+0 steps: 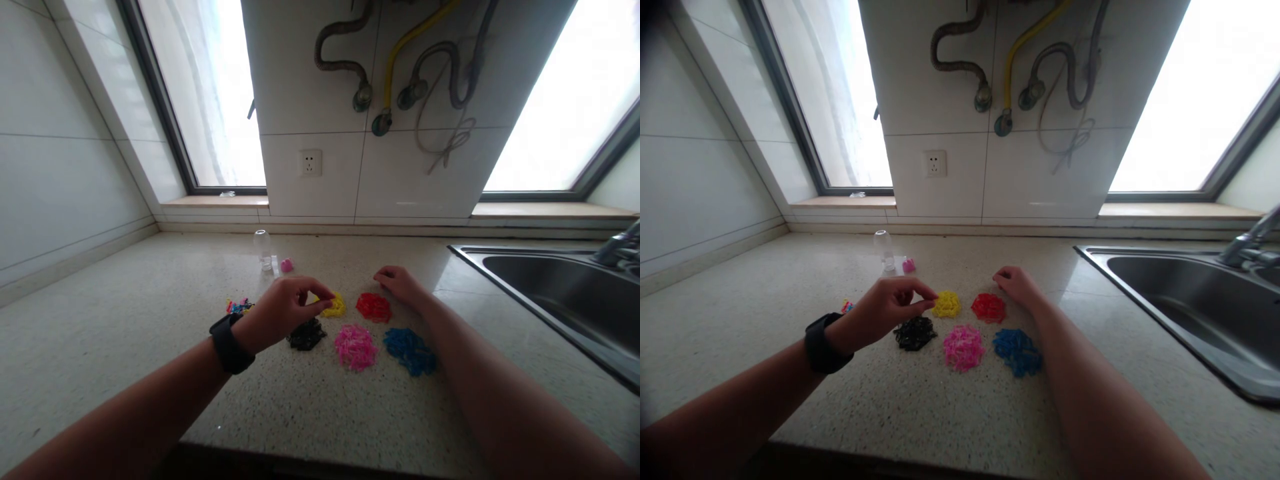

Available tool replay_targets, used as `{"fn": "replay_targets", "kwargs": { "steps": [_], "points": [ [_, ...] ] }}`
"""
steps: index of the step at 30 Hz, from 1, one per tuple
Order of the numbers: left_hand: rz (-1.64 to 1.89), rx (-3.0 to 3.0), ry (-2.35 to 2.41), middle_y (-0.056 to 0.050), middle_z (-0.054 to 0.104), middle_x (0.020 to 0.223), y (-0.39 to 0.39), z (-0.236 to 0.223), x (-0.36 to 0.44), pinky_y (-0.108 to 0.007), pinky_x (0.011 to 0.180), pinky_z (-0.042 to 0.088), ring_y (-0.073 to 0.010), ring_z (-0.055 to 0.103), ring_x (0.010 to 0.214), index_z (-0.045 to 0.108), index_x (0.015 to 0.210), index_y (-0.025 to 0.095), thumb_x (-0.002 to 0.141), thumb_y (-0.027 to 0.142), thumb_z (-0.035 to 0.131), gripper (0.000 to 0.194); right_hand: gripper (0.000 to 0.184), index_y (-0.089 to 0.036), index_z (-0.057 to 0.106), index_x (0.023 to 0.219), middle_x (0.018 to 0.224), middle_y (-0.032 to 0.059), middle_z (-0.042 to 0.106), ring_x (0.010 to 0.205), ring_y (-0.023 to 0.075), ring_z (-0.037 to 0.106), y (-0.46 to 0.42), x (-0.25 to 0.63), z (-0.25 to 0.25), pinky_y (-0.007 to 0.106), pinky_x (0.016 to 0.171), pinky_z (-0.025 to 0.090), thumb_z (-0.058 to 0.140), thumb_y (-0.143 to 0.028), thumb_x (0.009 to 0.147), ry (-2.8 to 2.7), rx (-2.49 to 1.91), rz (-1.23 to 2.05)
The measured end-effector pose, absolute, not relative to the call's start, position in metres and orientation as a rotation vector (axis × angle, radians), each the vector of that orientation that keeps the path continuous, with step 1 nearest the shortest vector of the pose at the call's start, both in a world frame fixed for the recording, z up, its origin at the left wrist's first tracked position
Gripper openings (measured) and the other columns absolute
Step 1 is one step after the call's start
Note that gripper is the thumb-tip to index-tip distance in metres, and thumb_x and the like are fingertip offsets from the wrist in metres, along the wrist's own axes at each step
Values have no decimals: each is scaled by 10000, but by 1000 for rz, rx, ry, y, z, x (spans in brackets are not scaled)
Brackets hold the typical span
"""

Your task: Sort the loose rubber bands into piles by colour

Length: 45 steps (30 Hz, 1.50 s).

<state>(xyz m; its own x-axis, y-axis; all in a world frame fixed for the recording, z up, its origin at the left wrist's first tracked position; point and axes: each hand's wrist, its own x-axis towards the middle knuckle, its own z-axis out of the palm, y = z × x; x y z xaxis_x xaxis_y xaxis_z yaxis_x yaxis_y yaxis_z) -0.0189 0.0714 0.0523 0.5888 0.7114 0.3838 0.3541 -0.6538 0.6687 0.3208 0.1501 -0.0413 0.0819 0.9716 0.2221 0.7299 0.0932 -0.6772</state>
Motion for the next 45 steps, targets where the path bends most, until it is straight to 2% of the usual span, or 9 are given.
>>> {"fn": "replay_targets", "kwargs": {
  "steps": [3,6,13,18,24,30,35,42,45],
  "points": [
    [776,2688,866,-11,711,904,83,40,-21,-259,731,455,-123,605,789,733,995,210,927,274,633,137,297,-151,744,839,657,38,684,610,158,585,151,321,-42,263,581,403,573,-391,804,-1705,-1710,431],
    [617,2897,950,-24,727,941,94,26,-21,-299,803,474,-169,649,892,725,977,206,938,245,605,131,285,-158,752,841,671,41,695,623,157,595,152,321,-43,255,586,406,584,-385,808,-1715,-1732,403],
    [568,2946,1051,-51,721,904,104,7,-6,-322,756,491,-210,660,866,725,946,199,939,230,587,141,254,-174,748,835,654,37,696,608,150,595,153,319,-43,247,567,391,586,-369,813,-1744,-1782,365],
    [554,2968,1048,-59,712,850,103,8,-4,-317,753,490,-201,648,830,725,960,184,971,236,540,192,254,-171,741,813,641,35,688,589,147,581,154,319,-44,250,567,398,580,-367,807,-1731,-1753,373],
    [605,2983,989,-54,696,885,81,16,-2,-320,756,473,-198,619,855,692,992,183,1002,260,474,232,275,-169,735,812,636,27,676,584,147,569,154,321,-45,256,571,400,569,-388,805,-1734,-1736,396],
    [646,2928,625,-6,664,811,24,20,12,-279,605,401,-147,587,709,624,886,192,955,271,498,164,296,-165,731,822,649,28,675,593,149,567,153,322,-45,264,586,405,557,-404,811,-1757,-1719,413],
    [683,2990,188,33,638,700,-4,-6,19,-301,521,328,-130,545,596,606,871,215,942,319,501,164,305,-157,726,815,651,28,670,605,153,567,150,321,-42,273,603,410,553,-409,814,-1764,-1729,408],
    [510,3003,-173,44,649,687,-5,-19,13,-291,466,340,-136,590,641,570,1163,212,992,306,488,212,293,-146,718,845,700,55,689,666,177,596,143,311,-30,290,636,438,564,-393,814,-1737,-1657,436],
    [466,2983,-203,37,683,770,-4,-16,10,-295,469,371,-140,603,691,561,1178,214,980,288,502,219,298,-148,701,898,735,69,694,675,179,597,132,291,-9,289,635,445,559,-402,833,-1716,-1516,420]
  ]
}}
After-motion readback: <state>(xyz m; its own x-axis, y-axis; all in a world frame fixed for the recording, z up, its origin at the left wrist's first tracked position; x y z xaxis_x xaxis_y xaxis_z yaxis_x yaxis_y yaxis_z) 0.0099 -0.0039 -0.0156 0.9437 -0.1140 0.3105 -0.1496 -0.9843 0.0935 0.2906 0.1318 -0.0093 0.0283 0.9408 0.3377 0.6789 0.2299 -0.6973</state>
